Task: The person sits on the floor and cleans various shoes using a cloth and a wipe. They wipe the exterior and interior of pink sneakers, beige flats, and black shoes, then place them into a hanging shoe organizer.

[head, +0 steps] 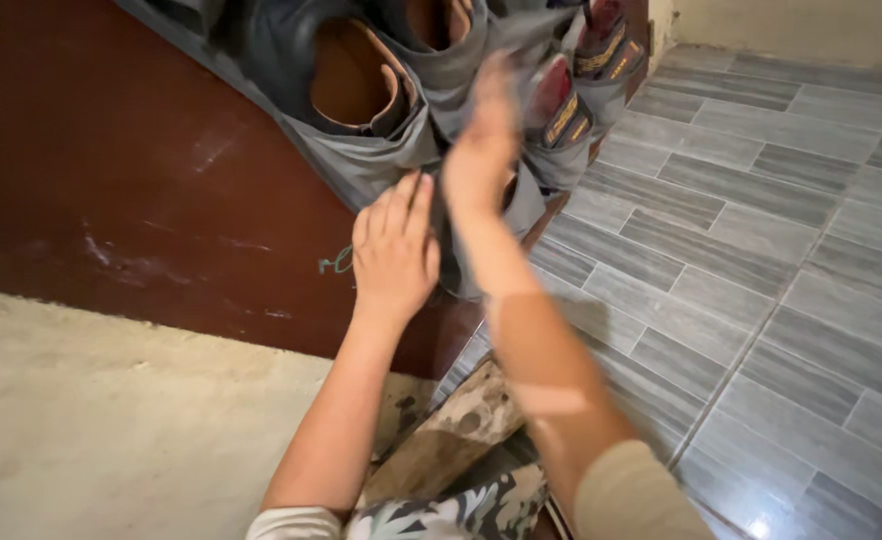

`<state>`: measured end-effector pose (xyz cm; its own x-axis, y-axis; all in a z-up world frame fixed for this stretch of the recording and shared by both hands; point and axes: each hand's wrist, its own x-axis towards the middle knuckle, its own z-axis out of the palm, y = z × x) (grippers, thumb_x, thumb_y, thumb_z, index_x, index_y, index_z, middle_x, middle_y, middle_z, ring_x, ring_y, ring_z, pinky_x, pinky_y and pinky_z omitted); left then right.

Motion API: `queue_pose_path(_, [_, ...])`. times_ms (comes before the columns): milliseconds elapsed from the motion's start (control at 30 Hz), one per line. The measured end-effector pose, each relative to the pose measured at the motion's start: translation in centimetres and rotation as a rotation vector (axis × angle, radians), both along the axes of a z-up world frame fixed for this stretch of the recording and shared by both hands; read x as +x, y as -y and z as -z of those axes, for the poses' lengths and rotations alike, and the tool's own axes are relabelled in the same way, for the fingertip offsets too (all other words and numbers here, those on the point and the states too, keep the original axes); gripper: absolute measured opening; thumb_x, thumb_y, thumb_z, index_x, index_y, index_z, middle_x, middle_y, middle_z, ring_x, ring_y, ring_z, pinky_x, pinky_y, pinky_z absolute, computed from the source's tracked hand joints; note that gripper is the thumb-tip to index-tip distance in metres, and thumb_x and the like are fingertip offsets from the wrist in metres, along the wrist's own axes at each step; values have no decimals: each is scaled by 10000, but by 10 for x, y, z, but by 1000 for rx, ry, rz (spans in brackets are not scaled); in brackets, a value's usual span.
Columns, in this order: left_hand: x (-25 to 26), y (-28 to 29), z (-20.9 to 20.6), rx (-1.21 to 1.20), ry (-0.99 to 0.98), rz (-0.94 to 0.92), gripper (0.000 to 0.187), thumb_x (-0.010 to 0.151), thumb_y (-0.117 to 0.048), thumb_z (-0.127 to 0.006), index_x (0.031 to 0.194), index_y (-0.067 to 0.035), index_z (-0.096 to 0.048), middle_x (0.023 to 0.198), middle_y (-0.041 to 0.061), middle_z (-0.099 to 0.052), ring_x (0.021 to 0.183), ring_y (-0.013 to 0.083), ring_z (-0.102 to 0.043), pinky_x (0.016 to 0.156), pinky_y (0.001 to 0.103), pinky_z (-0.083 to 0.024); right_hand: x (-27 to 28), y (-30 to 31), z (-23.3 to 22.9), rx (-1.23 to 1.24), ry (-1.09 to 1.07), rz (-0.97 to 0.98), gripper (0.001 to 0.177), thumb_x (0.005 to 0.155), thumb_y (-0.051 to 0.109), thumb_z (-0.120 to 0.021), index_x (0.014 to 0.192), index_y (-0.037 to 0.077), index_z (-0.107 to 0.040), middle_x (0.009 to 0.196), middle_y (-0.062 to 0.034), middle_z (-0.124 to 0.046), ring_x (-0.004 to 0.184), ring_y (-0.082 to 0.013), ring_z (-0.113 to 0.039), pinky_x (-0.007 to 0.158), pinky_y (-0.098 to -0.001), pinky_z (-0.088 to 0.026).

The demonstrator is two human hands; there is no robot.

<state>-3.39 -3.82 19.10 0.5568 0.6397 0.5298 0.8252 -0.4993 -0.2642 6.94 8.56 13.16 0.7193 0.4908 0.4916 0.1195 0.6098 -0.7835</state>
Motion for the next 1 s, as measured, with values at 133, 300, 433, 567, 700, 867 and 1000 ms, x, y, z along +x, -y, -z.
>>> queue_pose_path(133, [-4,2,-21,-71,175,103,553,870,-23,-588,1422,-37,-553,1420,149,-568,1295,343,-548,1108,466,-431,-60,33,74,-142,21,-160,646,824,-172,-413,1422,8,-573,1465,-208,-571,1410,-345,-523,1184,-388,-394])
queue_pose_path(300, [-33,11,11,-106,376,140,403,910,-16,-614,1312,-42,-608,1287,173,-601,1198,385,-559,1039,458,-467,-52,76,130,-136,-238,-387,517,890,-175,-404,1280,14,-686,1366,-179,-684,1325,-314,-611,1136,-358,-446])
queue_pose_path(433, [-59,27,52,-199,349,73,343,877,-34,-622,1220,-58,-625,1209,168,-602,1157,391,-569,1021,473,-474,-21,96,51,15,-143,-73,508,967,-139,-430,1443,2,-535,1511,-169,-527,1430,-280,-484,1213,-356,-337])
queue_pose_path(567, [-59,46,81,-438,523,-70,498,843,-155,-682,1302,-47,-522,1283,228,-544,1182,428,-534,956,484,-460,-82,98,-4,-216,-170,-389,456,1017,-48,-483,1445,69,-589,1329,-162,-644,1208,-293,-534,1062,-346,-412])
queue_pose_path(700, [-57,58,117,-730,441,-221,639,872,-286,-668,1452,-92,-480,1396,221,-533,1256,396,-528,980,510,-423,-105,122,62,2,-162,-781,485,880,-125,-515,1299,35,-701,1325,-96,-708,1258,-197,-633,1108,-296,-452])
queue_pose_path(867, [-52,54,170,-308,190,114,505,843,-260,-633,1303,-84,-523,1217,169,-624,1145,354,-600,992,451,-476,-76,175,137,-393,-484,-877,442,906,-74,-543,1310,26,-694,1025,1,-669,718,-78,-491,624,-220,-418])
queue_pose_path(1000, [-39,64,159,-235,133,4,435,979,-164,-619,1375,4,-557,1047,176,-622,916,296,-578,798,393,-478,-4,188,147,-95,-698,-470,435,990,-29,-497,1414,33,-567,1184,-42,-680,841,-93,-588,688,-238,-478])
